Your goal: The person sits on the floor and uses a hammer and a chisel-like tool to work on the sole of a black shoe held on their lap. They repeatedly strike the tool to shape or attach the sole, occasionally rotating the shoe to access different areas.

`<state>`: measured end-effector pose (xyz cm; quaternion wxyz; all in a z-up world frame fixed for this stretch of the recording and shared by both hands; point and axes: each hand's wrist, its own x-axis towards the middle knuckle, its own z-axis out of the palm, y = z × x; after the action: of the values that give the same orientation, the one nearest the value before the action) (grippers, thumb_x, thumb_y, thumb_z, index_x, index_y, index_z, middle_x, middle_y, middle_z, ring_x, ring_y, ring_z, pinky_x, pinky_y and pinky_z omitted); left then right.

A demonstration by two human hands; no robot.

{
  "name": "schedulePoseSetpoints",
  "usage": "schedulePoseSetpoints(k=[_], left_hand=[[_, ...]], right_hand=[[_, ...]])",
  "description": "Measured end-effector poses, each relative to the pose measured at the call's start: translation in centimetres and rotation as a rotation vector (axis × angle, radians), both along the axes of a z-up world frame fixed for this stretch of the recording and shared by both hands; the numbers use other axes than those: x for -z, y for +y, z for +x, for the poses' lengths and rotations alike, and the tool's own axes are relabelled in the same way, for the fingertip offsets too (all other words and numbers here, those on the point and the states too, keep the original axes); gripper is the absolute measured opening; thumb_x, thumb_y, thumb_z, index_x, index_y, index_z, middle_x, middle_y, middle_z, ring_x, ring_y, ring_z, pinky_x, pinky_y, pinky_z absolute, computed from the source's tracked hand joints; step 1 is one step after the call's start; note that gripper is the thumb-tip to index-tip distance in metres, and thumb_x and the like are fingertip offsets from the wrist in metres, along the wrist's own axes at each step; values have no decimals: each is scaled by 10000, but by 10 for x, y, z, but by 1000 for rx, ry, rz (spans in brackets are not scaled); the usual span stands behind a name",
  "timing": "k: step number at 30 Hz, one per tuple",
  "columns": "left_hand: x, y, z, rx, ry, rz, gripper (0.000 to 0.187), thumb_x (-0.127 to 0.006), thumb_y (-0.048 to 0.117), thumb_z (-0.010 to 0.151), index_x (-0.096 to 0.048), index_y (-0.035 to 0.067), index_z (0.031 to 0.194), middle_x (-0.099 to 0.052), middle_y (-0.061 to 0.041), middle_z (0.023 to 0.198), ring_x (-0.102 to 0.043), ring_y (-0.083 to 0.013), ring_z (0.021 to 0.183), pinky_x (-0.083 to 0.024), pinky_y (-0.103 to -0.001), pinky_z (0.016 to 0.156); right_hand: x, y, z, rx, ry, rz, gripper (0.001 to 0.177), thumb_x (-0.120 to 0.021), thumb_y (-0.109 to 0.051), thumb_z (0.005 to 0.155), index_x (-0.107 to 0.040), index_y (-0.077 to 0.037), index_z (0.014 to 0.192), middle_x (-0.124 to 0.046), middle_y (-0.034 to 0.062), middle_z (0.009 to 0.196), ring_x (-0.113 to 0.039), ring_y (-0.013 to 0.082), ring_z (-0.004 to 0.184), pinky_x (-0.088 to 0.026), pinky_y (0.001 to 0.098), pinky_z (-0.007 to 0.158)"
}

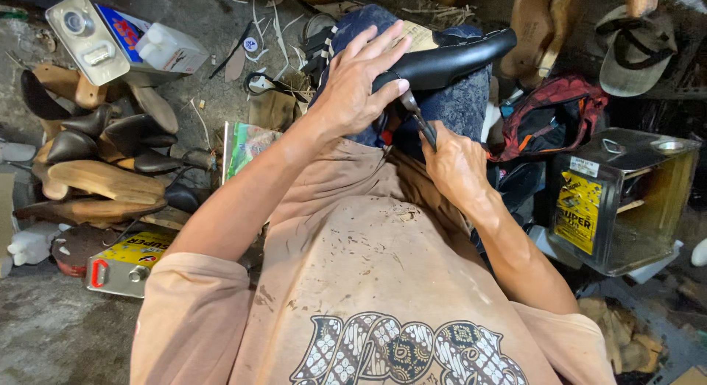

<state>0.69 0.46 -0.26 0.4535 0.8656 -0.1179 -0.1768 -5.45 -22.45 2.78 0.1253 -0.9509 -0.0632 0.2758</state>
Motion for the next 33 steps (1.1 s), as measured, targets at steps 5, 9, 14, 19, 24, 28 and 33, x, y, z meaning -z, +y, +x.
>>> schedulePoseSetpoints(k=[5,9,14,19,24,28,33], left_hand=[[17,1,-3,68,-360,179,586,-663,387,1085,-408,156,1560,-369,-62,1633,-457,-364,1363,-488,-624,985],[1,1,4,96,-400,136,545,-610,345,1078,-455,43,1504,-489,-193,1537,-559,-408,1212,-475,-525,1051],[-36,12,24,215,77,-18,495,-545,261,996,-519,69,1451,-721,-181,1181,-698,-315,881,-530,-448,723],[-34,16,32,300,129,-22,375,-545,310,911,-540,146,1249,-665,-63,1010,-621,-257,866,-474,-363,765],[-22,27,44,392,124,-65,489,-608,300,911,-586,148,1375,-634,-28,850,-498,-181,689,-409,-348,663],[-24,32,49,413,178,15,655,-687,342,828,-528,136,1429,-585,-29,721,-495,-164,595,-395,-329,581],[-1,34,46,456,165,43,931,-742,331,731,-415,73,1563,-601,-130,745,-505,-233,596,-394,-358,575]], right_hand=[[-48,1,17,22,344,161,248,-449,-265,1008,-492,-93,836,-591,144,693,-454,390,672,-358,453,681],[-56,-10,2,28,297,312,282,-453,-377,1039,-522,-104,1021,-800,26,853,-730,264,911,-469,396,845],[-54,-7,-22,-33,-129,597,689,-485,-96,1125,-35,-165,1642,-743,123,1114,-763,208,732,-603,371,792],[-3,-4,-22,-167,-462,525,624,-505,-60,1136,-150,-105,1647,-653,157,1080,-643,320,721,-511,441,636],[6,-3,-14,-221,-565,619,597,-516,-20,1139,-206,-112,1641,-744,177,1149,-731,191,730,-624,367,736],[13,3,-14,-280,-596,561,592,-527,-18,1121,-228,-73,1629,-684,190,1169,-700,258,816,-590,399,731],[7,13,-18,-303,-727,481,478,-462,-66,1156,-295,-12,1601,-672,159,1033,-577,261,742,-553,428,681]])
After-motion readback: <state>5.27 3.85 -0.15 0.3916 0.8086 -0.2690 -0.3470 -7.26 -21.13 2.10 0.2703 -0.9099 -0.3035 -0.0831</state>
